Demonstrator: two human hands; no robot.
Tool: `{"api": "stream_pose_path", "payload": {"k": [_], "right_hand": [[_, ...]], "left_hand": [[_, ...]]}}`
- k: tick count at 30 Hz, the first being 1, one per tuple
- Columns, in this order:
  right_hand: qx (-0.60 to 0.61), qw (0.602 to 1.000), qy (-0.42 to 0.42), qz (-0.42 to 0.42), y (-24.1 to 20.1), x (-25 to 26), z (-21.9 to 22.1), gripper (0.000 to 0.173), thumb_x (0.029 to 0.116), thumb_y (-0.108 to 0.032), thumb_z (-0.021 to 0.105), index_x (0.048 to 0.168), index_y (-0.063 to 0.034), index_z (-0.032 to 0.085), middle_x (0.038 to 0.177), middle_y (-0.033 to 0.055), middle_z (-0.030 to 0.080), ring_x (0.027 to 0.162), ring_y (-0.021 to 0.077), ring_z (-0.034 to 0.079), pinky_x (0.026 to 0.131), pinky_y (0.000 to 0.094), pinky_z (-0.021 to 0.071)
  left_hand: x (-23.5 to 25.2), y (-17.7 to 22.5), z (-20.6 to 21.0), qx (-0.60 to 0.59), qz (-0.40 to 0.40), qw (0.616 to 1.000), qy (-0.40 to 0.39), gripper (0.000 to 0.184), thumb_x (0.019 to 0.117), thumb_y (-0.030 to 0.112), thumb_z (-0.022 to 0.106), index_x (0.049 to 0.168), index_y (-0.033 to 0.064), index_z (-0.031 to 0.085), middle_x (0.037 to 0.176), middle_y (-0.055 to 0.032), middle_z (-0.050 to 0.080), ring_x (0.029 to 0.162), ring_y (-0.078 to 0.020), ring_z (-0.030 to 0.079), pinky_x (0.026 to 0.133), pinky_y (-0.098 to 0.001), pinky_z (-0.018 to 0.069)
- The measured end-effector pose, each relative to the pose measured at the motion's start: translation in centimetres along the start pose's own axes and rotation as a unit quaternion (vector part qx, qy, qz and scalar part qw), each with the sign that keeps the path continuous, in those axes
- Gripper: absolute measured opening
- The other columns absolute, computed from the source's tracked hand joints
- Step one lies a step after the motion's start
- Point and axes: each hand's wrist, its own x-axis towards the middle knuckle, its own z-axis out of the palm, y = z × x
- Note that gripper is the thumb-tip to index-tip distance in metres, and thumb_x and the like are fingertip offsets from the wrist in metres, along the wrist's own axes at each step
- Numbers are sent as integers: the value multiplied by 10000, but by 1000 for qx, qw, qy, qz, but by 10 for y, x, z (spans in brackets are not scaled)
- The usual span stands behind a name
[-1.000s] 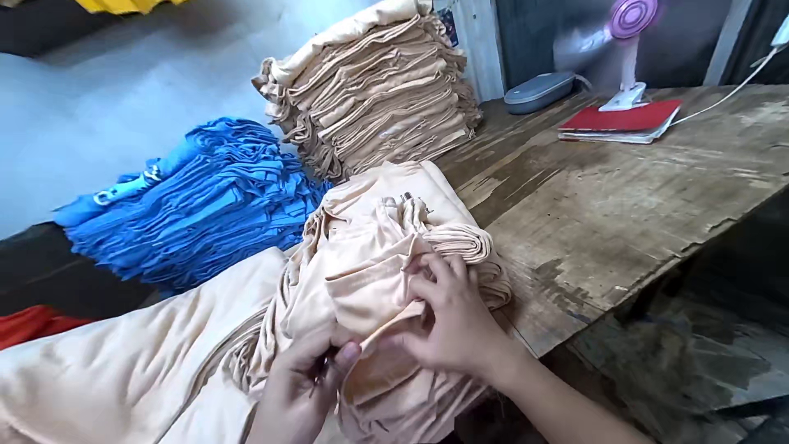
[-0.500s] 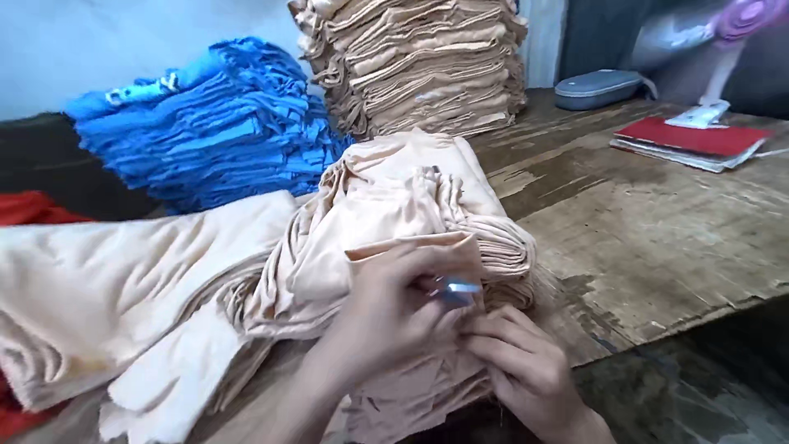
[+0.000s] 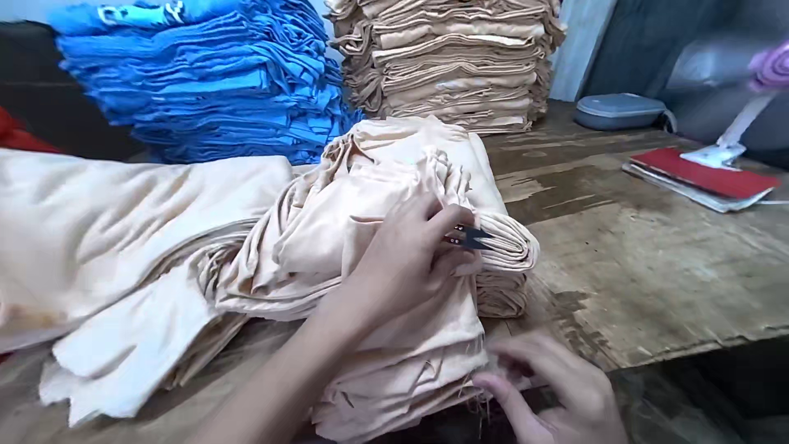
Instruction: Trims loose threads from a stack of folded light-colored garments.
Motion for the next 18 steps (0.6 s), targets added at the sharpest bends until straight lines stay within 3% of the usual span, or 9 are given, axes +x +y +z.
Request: {"api": "stream_pose_path", "payload": {"k": [2,3,5,8,10,14,18], "right_hand": [[-50,994,94,-23,4,6,22,377,898,-464,758,1112,-154,767,1041,52,726,915,130,685,745,303,589],[-71,989,124,-31,7,6,32,301,922,-411,730,1111,-182,778,1061,49,728,964,151,691,801,329,591],[-60,982,172,-41,13,2,46,126,945,-247,700,1014,-205,797,1011,14,742,950,136,694,818,324,583],[25,976,217,0,9,-7,51,85,950,-226,723,961,-171,787,989,0,723,929,79,685,801,252,596],[67,969,234,42,6,-9,52,102,945,-230,729,941,-140,777,981,4,713,884,58,683,755,216,602],[113,957,247,101,1,-4,56,118,963,-227,705,935,-123,754,974,-5,713,840,42,680,720,205,603],[146,968,187,83,-1,-6,54,148,986,-243,665,929,-123,729,966,-4,702,875,66,678,742,241,600]], "left_hand": [[-11,16,-13,46,-1,999,14,329,986,273,617,1284,165,705,1015,-55,630,947,-231,603,869,-466,504],[-17,24,-18,73,4,997,24,337,993,265,600,1297,172,710,1046,-63,642,958,-236,612,852,-465,507],[-32,33,-24,92,18,995,31,333,1010,277,592,1311,192,705,1112,-56,649,986,-215,619,841,-446,516],[-53,36,-29,92,36,995,8,249,1020,276,581,1194,241,755,1033,-14,706,892,-188,641,747,-404,513],[-61,40,-31,103,41,994,-23,226,1028,281,571,1146,240,760,984,-12,712,843,-192,627,717,-396,481],[-63,44,-24,123,49,989,-65,255,1022,303,575,1181,221,757,1023,-44,710,883,-220,639,753,-412,494],[-60,40,-12,137,58,987,-62,238,1002,284,577,1097,241,791,972,-2,727,841,-194,658,695,-385,518]]}}
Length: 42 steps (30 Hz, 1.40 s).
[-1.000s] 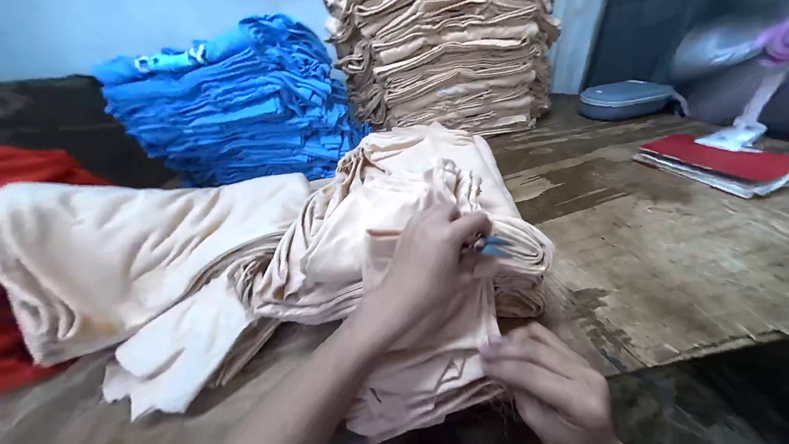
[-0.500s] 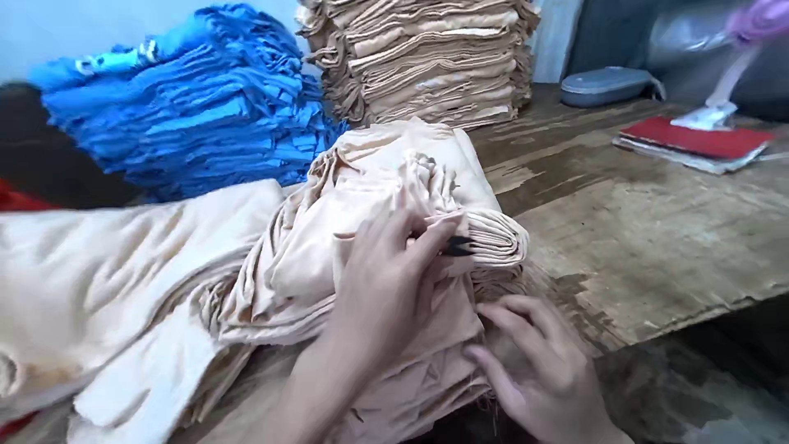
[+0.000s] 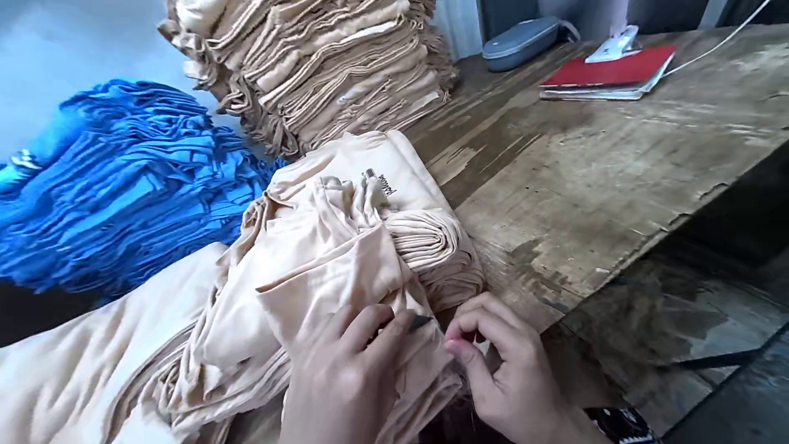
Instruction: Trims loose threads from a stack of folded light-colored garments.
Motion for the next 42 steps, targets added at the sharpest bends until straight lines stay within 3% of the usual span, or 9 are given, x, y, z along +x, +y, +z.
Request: {"api": "stream_pose_path", "payload": {"k": [6,11,16,23,27,30,34,37,42], "right_hand": [[-72,989,-71,105,-3,4,-4,456,943,-616,618,997,-187,765,1030,-29,689,958,93,654,800,324,576],[-31,994,25,106,3,-1,16,117,946,-228,685,940,-166,785,1018,-22,715,863,37,676,704,211,588],[24,991,119,59,0,2,16,99,937,-178,716,940,-128,801,968,1,681,809,40,658,665,185,584],[-5,999,28,13,6,-6,-3,211,880,-253,662,1035,-136,745,1054,9,700,1011,115,664,835,310,591],[2,1000,28,-4,-8,2,20,379,862,-314,789,1171,-103,730,1128,64,681,1025,124,674,861,314,612],[149,986,73,36,-14,24,46,106,873,12,718,940,-58,761,976,38,735,884,97,724,765,260,647],[309,940,43,138,-1,44,57,146,1008,-39,596,1084,-52,720,904,62,709,797,137,671,729,288,583],[137,991,-3,5,-1,34,52,296,925,-218,764,1188,-102,694,1036,7,661,911,85,654,789,274,605],[-16,989,110,-95,3,12,14,92,936,-82,710,949,-100,799,894,4,735,847,62,705,764,221,621]], "left_hand": [[8,-4,-5,-1,-8,1000,-1,252,1012,274,562,1120,228,785,992,-13,725,847,-198,649,708,-390,514],[14,-3,-9,14,3,1000,-12,257,1001,281,556,1097,222,788,963,-7,707,840,-199,641,703,-389,510],[14,5,0,10,13,1000,-14,253,998,299,564,1086,233,792,963,14,717,832,-198,653,686,-398,524],[1,0,-7,-88,-60,993,-46,332,911,422,676,1179,231,727,1004,-10,656,866,-164,645,723,-414,558],[-6,-10,-2,-205,-104,973,-24,126,853,217,660,937,222,754,906,96,655,747,27,623,611,-158,555],[3,-16,-4,-259,-160,952,-20,88,946,256,632,975,235,712,866,129,685,711,-5,640,600,-206,560],[20,-15,1,-320,-283,904,-27,54,965,204,646,921,197,677,674,51,616,534,-82,548,474,-261,457],[27,-17,4,-382,-327,864,-31,38,965,148,675,992,175,674,688,-3,656,533,-128,578,481,-280,482],[20,-11,1,-411,-306,857,-50,279,846,187,806,1099,194,690,798,18,731,664,-123,677,578,-271,560]]}}
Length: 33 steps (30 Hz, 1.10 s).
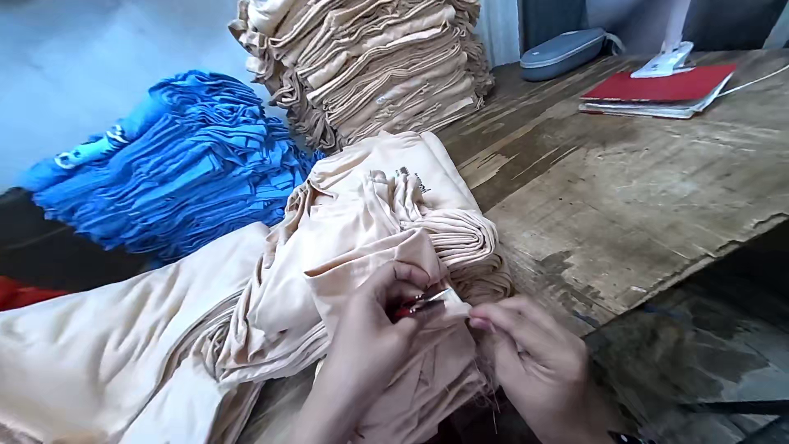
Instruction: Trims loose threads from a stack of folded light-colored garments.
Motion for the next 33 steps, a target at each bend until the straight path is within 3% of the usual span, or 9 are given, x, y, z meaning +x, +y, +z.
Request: {"api": "stream_pose_path", "payload": {"k": [2,4,7,11,14,19,24,29,33], "right_hand": [[36,999,1,19,-2,-5,-10,81,964,-114,704,946,-89,779,918,10,734,844,51,702,747,197,615],[54,998,3,33,-6,-11,-16,98,979,-166,707,959,-94,770,935,7,728,819,35,693,713,171,605],[57,998,3,31,-8,-14,-17,105,986,-185,701,958,-105,763,942,2,726,827,27,692,716,163,602],[98,994,11,47,-11,-14,-7,95,977,-162,711,976,-85,767,958,17,733,801,28,693,683,154,601],[67,996,-30,61,-12,-12,-14,92,944,-216,749,932,-132,782,909,-22,730,822,46,689,712,207,605],[-128,981,-109,97,-12,-7,-32,347,867,-581,720,686,-285,719,999,-86,715,978,106,630,888,424,485],[-157,978,-84,107,-11,-5,-18,250,856,-511,719,800,-267,733,981,-82,709,959,106,645,843,414,496],[-126,981,-88,120,-10,-8,-20,209,863,-458,745,826,-252,745,983,-76,712,959,107,650,828,398,511],[-164,985,-38,38,-11,3,-9,385,820,-514,785,998,-174,751,1018,6,720,960,167,669,844,421,549]], "left_hand": [[-9,-5,-5,44,88,995,0,423,842,382,822,1213,211,711,983,58,745,838,-111,724,708,-276,637],[-17,-5,-8,161,215,962,50,325,904,461,749,1127,226,765,1030,85,725,870,-51,692,731,-245,607],[-29,5,-2,316,334,881,113,154,973,345,685,1064,242,755,965,21,714,875,-149,625,796,-388,455],[-26,1,14,390,420,811,119,167,997,211,645,1125,166,742,981,-31,711,816,-206,589,757,-399,422],[-23,-3,12,405,407,806,144,149,986,201,652,1084,152,753,971,-41,725,788,-216,593,714,-399,422],[-35,-2,1,384,384,825,152,218,980,270,692,1193,233,713,1018,-15,693,861,-190,585,815,-402,413],[-29,-4,12,441,440,769,140,206,1008,155,597,1173,155,720,1056,-54,718,841,-226,589,787,-412,414],[-27,-3,9,372,363,835,181,191,989,316,674,1153,233,724,1010,-9,707,868,-185,611,803,-407,436],[-34,-10,8,347,336,850,213,216,969,342,704,1168,263,730,1028,2,692,899,-161,606,812,-383,439]]}}
